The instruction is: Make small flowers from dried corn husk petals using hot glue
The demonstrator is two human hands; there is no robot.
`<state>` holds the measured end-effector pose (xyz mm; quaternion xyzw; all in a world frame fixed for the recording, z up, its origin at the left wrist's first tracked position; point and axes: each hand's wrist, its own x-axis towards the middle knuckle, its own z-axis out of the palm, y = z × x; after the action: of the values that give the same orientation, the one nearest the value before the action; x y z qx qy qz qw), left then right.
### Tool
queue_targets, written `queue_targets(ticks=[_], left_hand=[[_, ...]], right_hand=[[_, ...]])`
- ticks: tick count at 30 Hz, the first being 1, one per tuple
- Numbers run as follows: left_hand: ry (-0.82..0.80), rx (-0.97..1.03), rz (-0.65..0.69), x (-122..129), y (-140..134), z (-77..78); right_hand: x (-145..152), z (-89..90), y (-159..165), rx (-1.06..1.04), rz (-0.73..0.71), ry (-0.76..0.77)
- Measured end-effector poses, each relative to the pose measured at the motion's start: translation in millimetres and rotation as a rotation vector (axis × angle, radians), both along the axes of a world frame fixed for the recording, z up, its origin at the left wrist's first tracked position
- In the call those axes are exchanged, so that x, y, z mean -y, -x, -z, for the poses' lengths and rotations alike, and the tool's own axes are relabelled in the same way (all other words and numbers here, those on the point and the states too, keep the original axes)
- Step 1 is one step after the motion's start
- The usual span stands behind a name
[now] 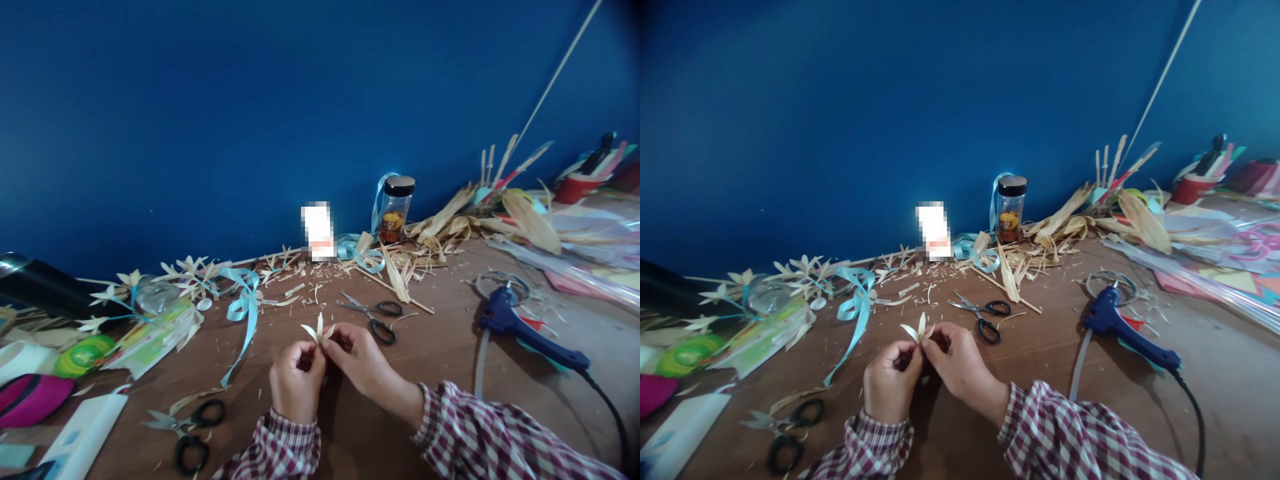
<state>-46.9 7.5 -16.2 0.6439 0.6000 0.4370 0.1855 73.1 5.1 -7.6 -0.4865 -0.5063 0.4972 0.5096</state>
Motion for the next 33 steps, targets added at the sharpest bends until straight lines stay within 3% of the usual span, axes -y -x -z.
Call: queue_targets(ticks=[15, 21, 33], left_hand=[[0.009, 0.009, 0.02, 0.0, 1.6, -0.9], [0.037, 0.025, 0.126, -0.5, 6.6, -1.7], [0.071, 0.109, 0.077, 0.3, 2.5, -3.1]], right_hand=[[-0.9, -2.4, -3.0, 0.006, -0.013, 0.017], [-2.7, -5.0, -6.3, 0.016, -0.005, 0.081], [-3.1, -4.5, -5.5, -0.013, -0.018, 0.112]])
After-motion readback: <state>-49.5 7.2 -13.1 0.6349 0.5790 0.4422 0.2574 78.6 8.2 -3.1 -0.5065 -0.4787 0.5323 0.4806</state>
